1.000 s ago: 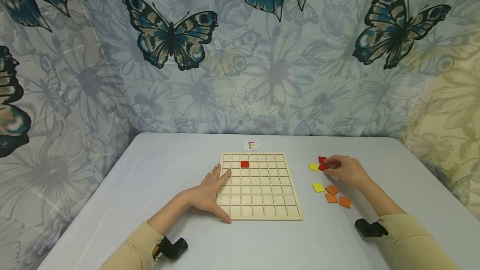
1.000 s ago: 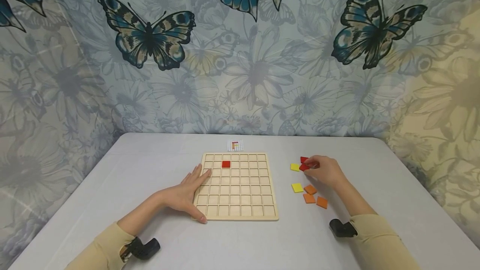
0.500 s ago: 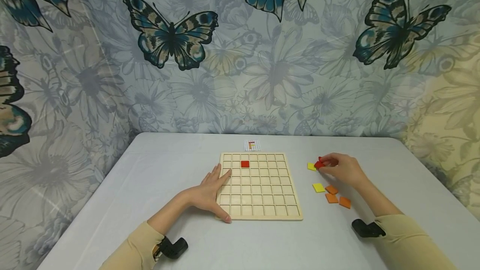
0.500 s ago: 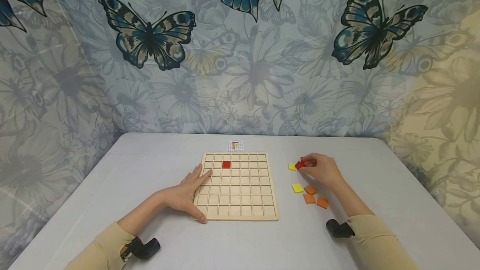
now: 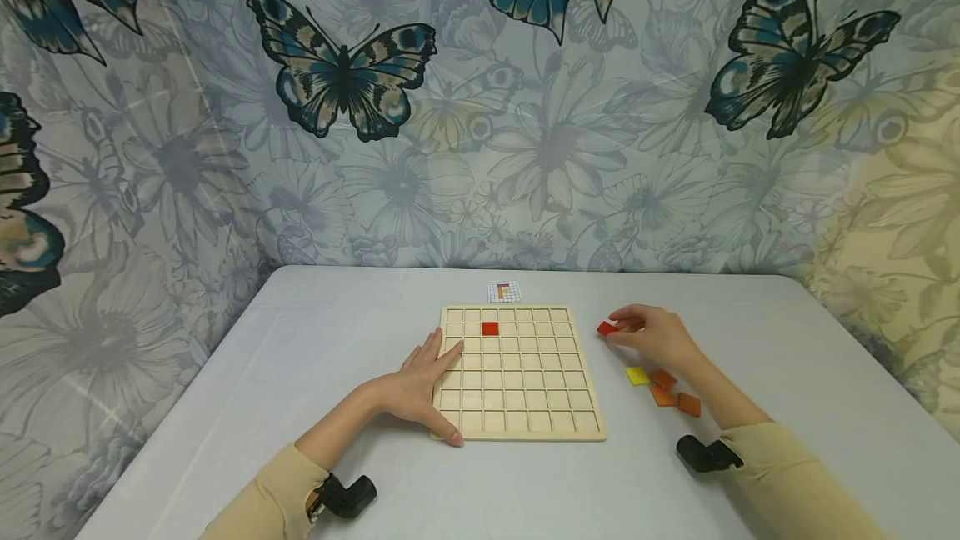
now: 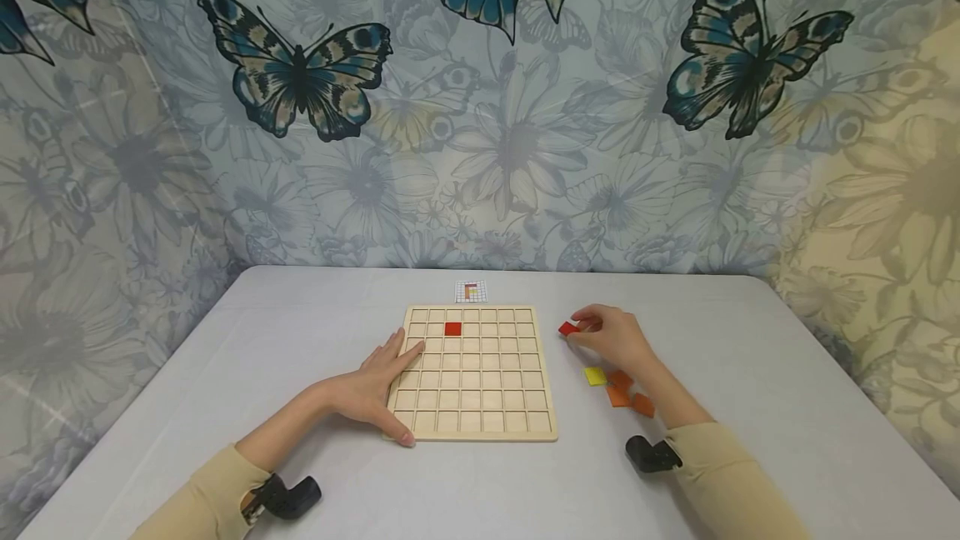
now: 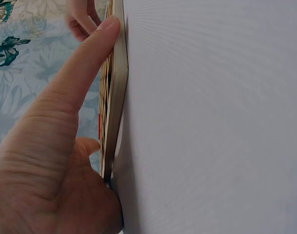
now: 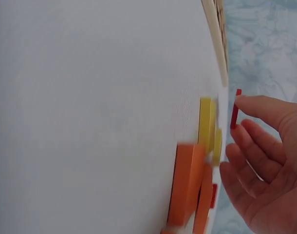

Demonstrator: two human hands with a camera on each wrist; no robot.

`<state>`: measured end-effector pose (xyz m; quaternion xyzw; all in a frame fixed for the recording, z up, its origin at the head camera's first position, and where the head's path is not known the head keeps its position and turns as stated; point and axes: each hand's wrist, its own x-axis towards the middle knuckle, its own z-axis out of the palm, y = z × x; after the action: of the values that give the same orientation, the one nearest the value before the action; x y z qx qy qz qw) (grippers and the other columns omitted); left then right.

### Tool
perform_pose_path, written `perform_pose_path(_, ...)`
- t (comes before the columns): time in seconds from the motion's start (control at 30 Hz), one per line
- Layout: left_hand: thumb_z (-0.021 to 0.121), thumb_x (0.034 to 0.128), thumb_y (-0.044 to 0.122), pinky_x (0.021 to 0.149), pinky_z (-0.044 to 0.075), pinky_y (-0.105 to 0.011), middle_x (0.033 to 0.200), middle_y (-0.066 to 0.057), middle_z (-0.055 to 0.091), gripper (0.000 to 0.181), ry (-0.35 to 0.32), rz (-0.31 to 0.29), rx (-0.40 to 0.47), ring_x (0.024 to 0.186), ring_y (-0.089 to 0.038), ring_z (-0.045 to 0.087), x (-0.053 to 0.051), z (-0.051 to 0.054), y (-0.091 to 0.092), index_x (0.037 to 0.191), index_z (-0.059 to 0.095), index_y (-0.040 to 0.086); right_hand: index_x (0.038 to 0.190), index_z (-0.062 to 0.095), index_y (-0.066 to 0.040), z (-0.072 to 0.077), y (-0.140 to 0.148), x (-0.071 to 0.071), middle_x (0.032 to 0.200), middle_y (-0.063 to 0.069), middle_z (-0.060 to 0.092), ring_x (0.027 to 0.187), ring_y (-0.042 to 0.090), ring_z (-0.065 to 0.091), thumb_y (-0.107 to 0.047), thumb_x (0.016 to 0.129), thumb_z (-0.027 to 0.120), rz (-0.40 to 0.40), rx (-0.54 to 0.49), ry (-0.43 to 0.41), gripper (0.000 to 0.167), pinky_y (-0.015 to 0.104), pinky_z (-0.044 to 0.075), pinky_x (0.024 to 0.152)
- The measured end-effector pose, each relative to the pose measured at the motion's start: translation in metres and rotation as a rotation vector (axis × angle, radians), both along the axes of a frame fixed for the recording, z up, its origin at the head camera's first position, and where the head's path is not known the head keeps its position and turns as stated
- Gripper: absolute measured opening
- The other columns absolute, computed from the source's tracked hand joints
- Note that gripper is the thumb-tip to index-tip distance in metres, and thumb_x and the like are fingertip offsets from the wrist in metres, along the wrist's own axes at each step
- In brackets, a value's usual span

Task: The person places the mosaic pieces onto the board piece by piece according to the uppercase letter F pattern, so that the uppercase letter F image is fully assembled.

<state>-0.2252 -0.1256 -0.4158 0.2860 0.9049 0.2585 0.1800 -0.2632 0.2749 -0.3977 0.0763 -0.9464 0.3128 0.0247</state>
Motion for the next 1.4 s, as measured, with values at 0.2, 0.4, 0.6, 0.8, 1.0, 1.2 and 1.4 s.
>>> perform_pose_path(0.2, 0.086, 0.0603, 0.058, 0.116, -0.002, -0.053, 0.158, -0.023, -0.018, 0.135, -0.004, 0.001, -0.001, 0.146, -0.032, -0.017, 0.000, -0.001, 0.000, 0.158, 0.006, 0.011, 0.114, 0.068, -0.005, 0.001, -0.020, -0.005, 0.094, 0.003, 0.069, 0.093, 0.024, 0.062, -0.029, 0.085, 0.077, 0.038, -0.030, -0.009, 0.039, 0.034, 0.048, 0.075)
perform_pose_path(0.4, 0.085, 0.0595, 0.061, 0.116, -0.002, -0.051, 0.158, -0.022, -0.018, 0.136, 0.002, -0.004, -0.005, 0.146, -0.030, -0.017, 0.000, -0.001, -0.001, 0.158, 0.005, 0.012, 0.116, 0.068, -0.006, -0.001, -0.037, -0.008, 0.096, 0.003, 0.069, 0.094, 0.023, 0.062, -0.028, 0.085, 0.077, 0.070, -0.102, -0.041, 0.040, 0.033, 0.048, 0.075)
perform_pose_path(0.6, 0.085, 0.0606, 0.062, 0.116, -0.003, -0.053, 0.158, -0.023, -0.019, 0.136, 0.002, -0.012, 0.000, 0.146, -0.032, -0.017, 0.001, 0.000, -0.001, 0.158, 0.005, 0.010, 0.115, 0.068, -0.005, -0.002, -0.056, -0.012, 0.099, 0.004, 0.069, 0.095, 0.023, 0.062, -0.027, 0.084, 0.077, 0.081, -0.136, -0.054, 0.039, 0.032, 0.050, 0.074)
perform_pose_path(0.8, 0.087, 0.0608, 0.057, 0.116, -0.002, -0.053, 0.158, -0.023, -0.018, 0.133, 0.003, 0.002, -0.006, 0.146, -0.031, -0.016, 0.002, 0.000, 0.000, 0.158, 0.008, 0.012, 0.113, 0.069, -0.003, -0.001, -0.076, -0.014, 0.096, 0.005, 0.069, 0.091, 0.021, 0.062, -0.022, 0.084, 0.077, 0.109, -0.139, -0.049, 0.035, 0.034, 0.050, 0.077)
perform_pose_path(1.0, 0.088, 0.0606, 0.055, 0.116, -0.001, -0.052, 0.159, -0.022, -0.017, 0.133, -0.002, 0.006, -0.003, 0.146, -0.030, -0.016, 0.003, 0.001, 0.001, 0.158, 0.009, 0.012, 0.110, 0.070, -0.006, 0.000, -0.094, -0.018, 0.094, 0.002, 0.069, 0.090, 0.020, 0.063, -0.019, 0.083, 0.077, 0.129, -0.124, -0.068, 0.031, 0.037, 0.051, 0.079)
perform_pose_path(1.2, 0.088, 0.0612, 0.055, 0.116, 0.000, -0.053, 0.159, -0.023, -0.016, 0.132, -0.004, 0.011, -0.005, 0.147, -0.031, -0.015, 0.002, 0.001, 0.001, 0.158, 0.010, 0.012, 0.107, 0.070, -0.006, 0.002, -0.107, -0.020, 0.091, 0.001, 0.068, 0.088, 0.019, 0.063, -0.017, 0.082, 0.078, 0.185, -0.087, -0.045, 0.028, 0.037, 0.052, 0.078)
perform_pose_path(1.4, 0.088, 0.0613, 0.055, 0.116, -0.001, -0.052, 0.159, -0.022, -0.017, 0.132, -0.008, 0.013, -0.012, 0.147, -0.030, -0.016, 0.002, 0.001, 0.001, 0.158, 0.009, 0.012, 0.104, 0.071, -0.005, 0.004, -0.116, -0.025, 0.090, 0.002, 0.068, 0.087, 0.019, 0.063, -0.015, 0.082, 0.078, 0.238, -0.052, -0.020, 0.026, 0.037, 0.052, 0.078)
